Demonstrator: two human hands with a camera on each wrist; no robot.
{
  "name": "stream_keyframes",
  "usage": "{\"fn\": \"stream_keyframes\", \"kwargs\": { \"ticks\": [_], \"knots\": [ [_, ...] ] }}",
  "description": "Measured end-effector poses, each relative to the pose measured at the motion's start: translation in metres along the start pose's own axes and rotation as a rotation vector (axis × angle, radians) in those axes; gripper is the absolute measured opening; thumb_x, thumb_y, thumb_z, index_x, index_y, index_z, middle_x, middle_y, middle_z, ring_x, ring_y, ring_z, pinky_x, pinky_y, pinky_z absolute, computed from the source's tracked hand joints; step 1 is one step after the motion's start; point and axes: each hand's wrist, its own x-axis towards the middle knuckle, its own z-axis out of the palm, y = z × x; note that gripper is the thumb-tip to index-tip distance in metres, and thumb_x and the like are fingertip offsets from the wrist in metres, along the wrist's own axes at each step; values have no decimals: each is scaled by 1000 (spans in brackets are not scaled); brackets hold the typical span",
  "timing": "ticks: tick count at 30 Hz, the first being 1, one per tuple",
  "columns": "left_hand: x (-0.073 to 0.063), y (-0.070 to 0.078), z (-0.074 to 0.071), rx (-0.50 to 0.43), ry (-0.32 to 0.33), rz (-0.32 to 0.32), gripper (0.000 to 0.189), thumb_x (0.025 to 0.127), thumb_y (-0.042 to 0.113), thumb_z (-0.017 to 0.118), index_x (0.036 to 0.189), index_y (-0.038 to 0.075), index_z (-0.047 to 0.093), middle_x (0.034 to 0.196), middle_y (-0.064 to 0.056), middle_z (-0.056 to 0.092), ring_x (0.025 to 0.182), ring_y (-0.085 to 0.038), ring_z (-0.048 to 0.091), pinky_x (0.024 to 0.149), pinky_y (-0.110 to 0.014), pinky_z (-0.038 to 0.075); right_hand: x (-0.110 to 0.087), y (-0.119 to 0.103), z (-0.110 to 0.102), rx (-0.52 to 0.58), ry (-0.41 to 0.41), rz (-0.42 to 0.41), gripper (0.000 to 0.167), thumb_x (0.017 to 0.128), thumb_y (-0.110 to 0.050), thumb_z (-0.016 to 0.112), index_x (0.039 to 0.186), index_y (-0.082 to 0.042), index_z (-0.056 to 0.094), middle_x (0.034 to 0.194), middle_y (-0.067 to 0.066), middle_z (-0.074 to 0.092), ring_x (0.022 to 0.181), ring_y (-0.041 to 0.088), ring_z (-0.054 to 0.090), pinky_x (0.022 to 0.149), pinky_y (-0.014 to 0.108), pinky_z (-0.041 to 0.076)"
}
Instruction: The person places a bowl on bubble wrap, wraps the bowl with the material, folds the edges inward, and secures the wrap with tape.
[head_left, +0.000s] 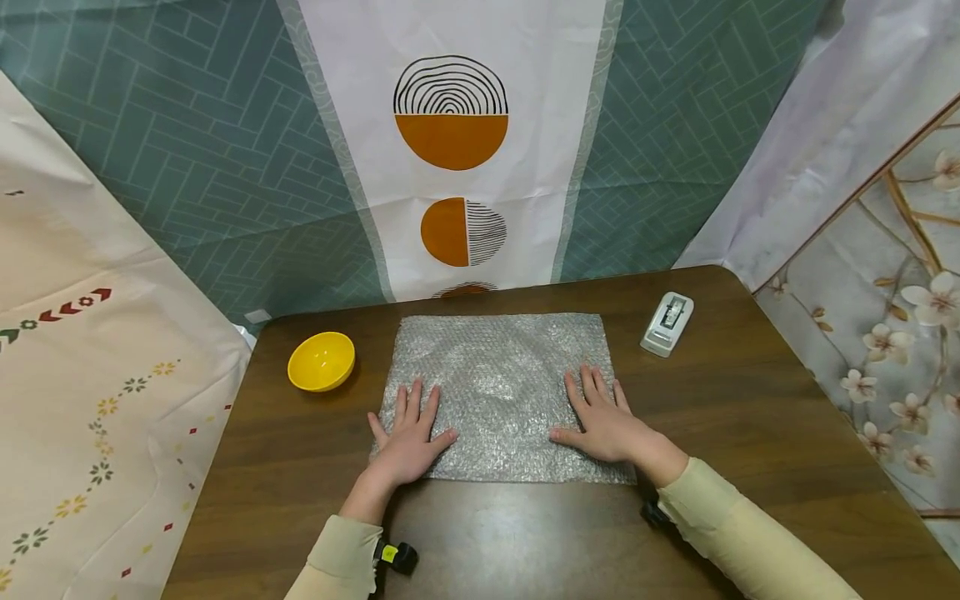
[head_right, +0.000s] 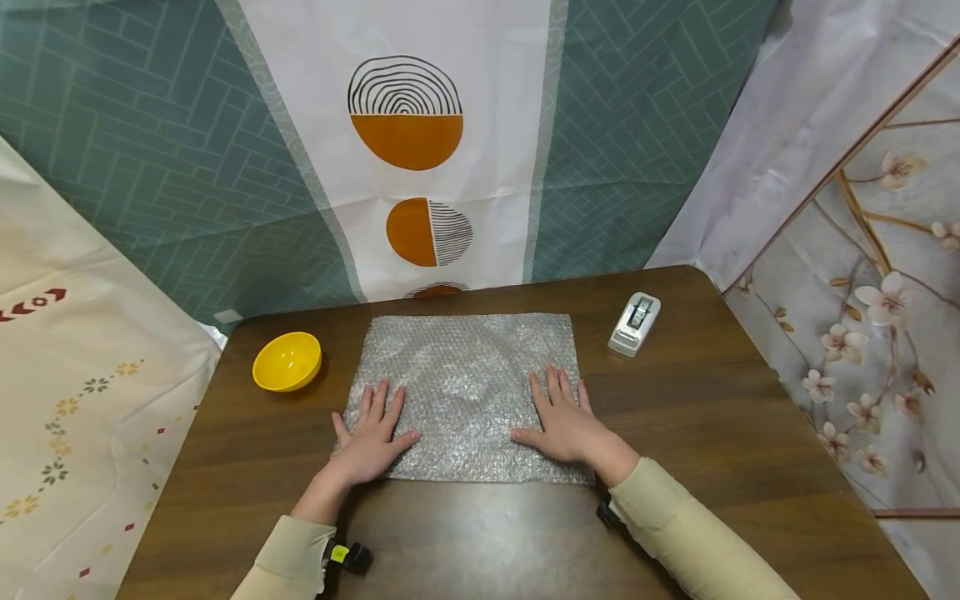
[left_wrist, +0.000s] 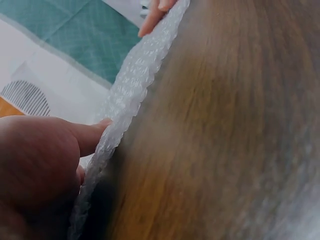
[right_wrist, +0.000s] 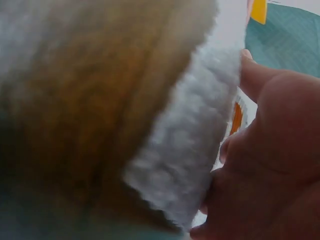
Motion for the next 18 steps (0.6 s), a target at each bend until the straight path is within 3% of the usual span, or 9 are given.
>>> {"fn": "stream_keyframes", "kwargs": {
  "ticks": [8, 18],
  "knots": [
    [-4, 4, 2, 4, -2, -26, 91, 105, 68, 49, 173, 19, 13, 179, -10, -13, 161, -39, -20, 101, -75, -36, 5, 14, 9, -11, -10, -27, 104, 97, -77, 56, 173, -18, 18, 175, 26, -14, 160, 48, -14, 117, 77, -14],
    [-12, 4, -2, -35, -26, 3, 93, 105, 65, 51, 173, 14, 12, 178, -14, -15, 160, -41, -25, 101, -72, -38, 8, 16, 5, -43, -78, -14, 119, 88, -86, 59, 174, -19, 10, 174, 26, -19, 159, 49, -19, 116, 77, -16]
  ]
}}
